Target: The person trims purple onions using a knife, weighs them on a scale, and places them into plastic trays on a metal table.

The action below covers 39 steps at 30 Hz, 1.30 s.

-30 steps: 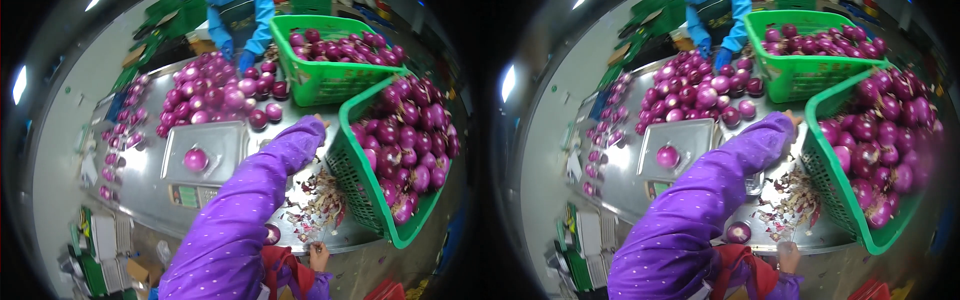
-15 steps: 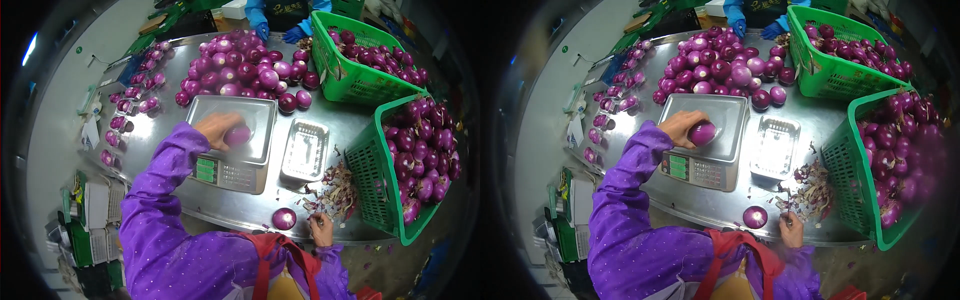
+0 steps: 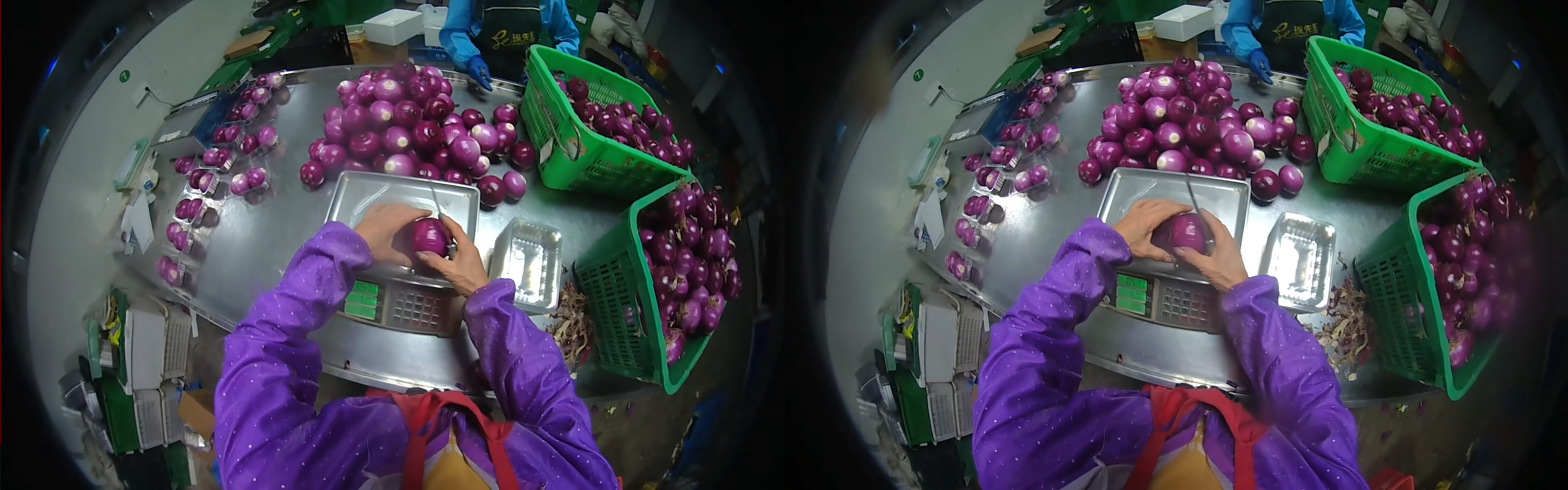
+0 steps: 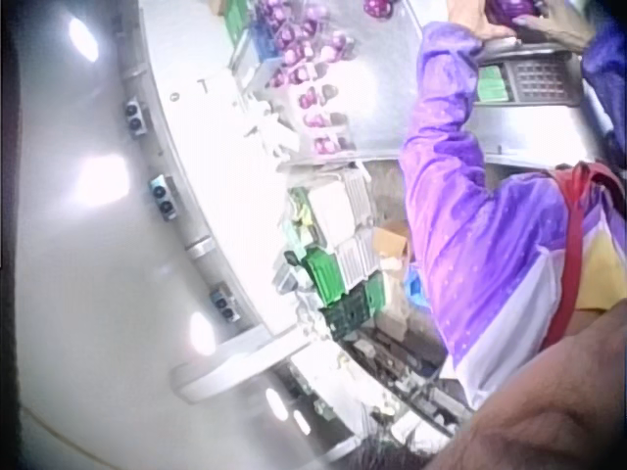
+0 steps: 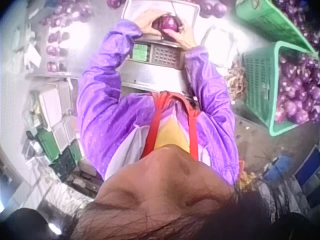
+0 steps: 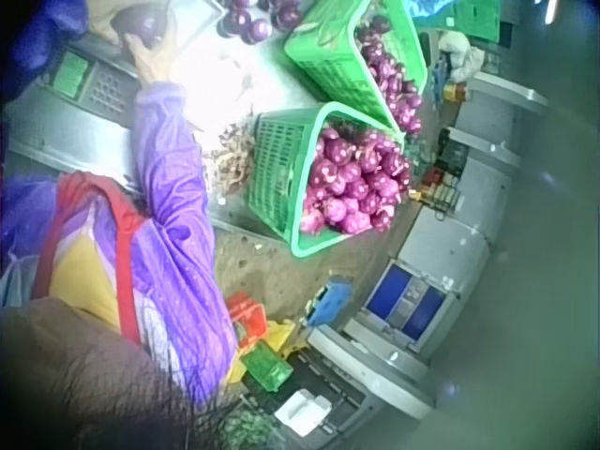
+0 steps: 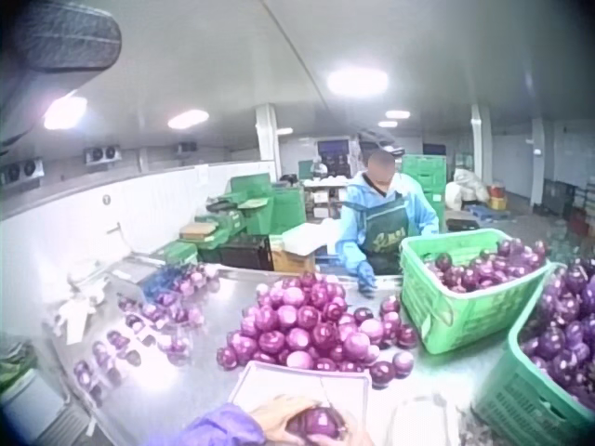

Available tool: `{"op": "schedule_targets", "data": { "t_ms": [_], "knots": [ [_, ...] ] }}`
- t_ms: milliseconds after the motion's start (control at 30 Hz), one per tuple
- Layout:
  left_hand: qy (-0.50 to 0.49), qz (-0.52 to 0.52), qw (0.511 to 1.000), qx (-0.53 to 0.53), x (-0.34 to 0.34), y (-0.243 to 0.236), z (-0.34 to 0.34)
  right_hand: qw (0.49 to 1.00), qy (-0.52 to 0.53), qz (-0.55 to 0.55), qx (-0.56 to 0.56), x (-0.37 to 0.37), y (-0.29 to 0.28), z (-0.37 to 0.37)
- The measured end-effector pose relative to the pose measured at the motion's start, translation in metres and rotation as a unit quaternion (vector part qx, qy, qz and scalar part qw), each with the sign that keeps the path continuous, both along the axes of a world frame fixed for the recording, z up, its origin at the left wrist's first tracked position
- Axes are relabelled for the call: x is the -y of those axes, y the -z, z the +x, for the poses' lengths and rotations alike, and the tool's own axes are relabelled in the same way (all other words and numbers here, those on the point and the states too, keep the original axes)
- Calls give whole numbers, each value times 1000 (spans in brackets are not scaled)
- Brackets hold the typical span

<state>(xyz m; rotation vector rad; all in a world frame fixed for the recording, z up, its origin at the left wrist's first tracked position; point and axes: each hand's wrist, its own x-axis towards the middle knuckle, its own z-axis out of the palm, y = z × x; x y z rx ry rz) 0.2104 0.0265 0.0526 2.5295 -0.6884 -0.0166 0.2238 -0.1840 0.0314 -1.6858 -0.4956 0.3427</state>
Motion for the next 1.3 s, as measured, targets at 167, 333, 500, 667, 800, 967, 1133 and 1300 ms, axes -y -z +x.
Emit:
{"op": "schedule_targets", "data": {
  "t_ms": [167, 333, 500, 667, 800, 967, 1133, 1300],
  "knots": [
    [-67, 47, 996, -25, -45, 30, 2, 998, 44, 17, -45, -6, 4, 4],
    [-11, 127, 989, 78, -34, 26, 15, 981, 89, 18, -171, -16, -27, -5],
    [-103, 31, 993, 52, -53, 40, 25, 978, 115, 40, -172, -22, -22, -9],
    [-194, -221, 955, -28, -61, 74, 27, 988, 127, -17, -81, -45, -16, -5],
    [-271, -250, 928, -44, -60, 78, 24, 983, 128, -131, 30, -56, 14, 5],
    [-270, -306, 909, -81, -65, 88, 20, 972, 170, -147, 62, -36, 32, 4],
    [-279, -405, 863, -118, -66, 73, 9, 960, 203, -66, -182, -26, 9, -1],
    [-308, -399, 854, -129, -55, 67, -3, 955, 169, -65, -237, -45, 15, -11]
  ]
}}
